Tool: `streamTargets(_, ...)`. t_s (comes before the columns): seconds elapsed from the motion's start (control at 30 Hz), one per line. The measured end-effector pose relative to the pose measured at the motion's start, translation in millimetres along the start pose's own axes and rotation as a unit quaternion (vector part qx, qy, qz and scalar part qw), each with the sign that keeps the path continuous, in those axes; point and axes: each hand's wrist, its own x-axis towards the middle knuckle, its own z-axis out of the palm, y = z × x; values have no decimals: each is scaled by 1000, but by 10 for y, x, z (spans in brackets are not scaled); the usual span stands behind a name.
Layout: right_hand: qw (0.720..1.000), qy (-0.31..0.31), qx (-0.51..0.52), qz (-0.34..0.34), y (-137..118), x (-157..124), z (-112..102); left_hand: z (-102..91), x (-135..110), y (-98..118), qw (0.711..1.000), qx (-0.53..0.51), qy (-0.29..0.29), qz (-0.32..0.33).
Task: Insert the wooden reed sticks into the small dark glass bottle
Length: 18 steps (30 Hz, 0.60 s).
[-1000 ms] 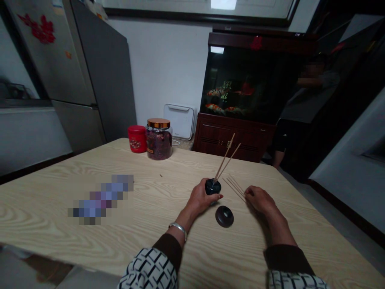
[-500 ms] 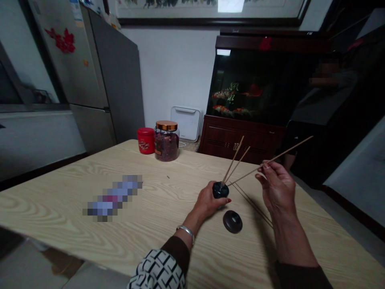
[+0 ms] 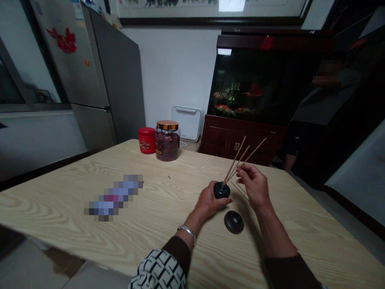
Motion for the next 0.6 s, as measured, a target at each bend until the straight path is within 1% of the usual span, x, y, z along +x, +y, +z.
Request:
streamTargets(0.07, 998, -36, -43, 32, 53, -38, -60, -3, -2, 3, 1000, 1, -1, 5)
streamTargets(0.1, 996, -46, -62, 47, 81, -52, -125, -5, -3, 5, 1000, 2, -1, 5)
streamTargets(0.17, 990, -47, -118, 65, 146, -68, -328, -8, -5, 11, 1000, 3, 0, 0)
streamTargets(0.2, 983, -42, -169, 64, 184, -73, -459, -8, -6, 14, 1000, 1, 0, -3)
streamTargets(0.23, 970, -40, -234, 61, 226, -79, -601, -9, -7, 15, 1000, -2, -2, -6)
streamTargets(0.27, 947, -45, -313, 57, 270, -89, -743, -9, -8, 16, 1000, -4, -3, -6)
streamTargets(0.33, 879, -81, -464, 75, 361, -124, -988, -7, -9, 15, 1000, -8, -3, -1)
streamTargets(0.4, 809, -131, -561, 115, 440, -175, -1136, -5, -11, 13, 1000, -7, -3, 1)
streamTargets(0.43, 782, -151, -590, 133, 471, -199, -1168, -4, -12, 13, 1000, -6, -3, 1)
streamTargets(0.5, 747, -173, -623, 153, 510, -232, -1167, -1, -12, 15, 1000, -4, -3, -1)
streamTargets(0.6, 721, -183, -647, 167, 516, -227, -1097, 5, -10, 19, 1000, -3, 0, -1)
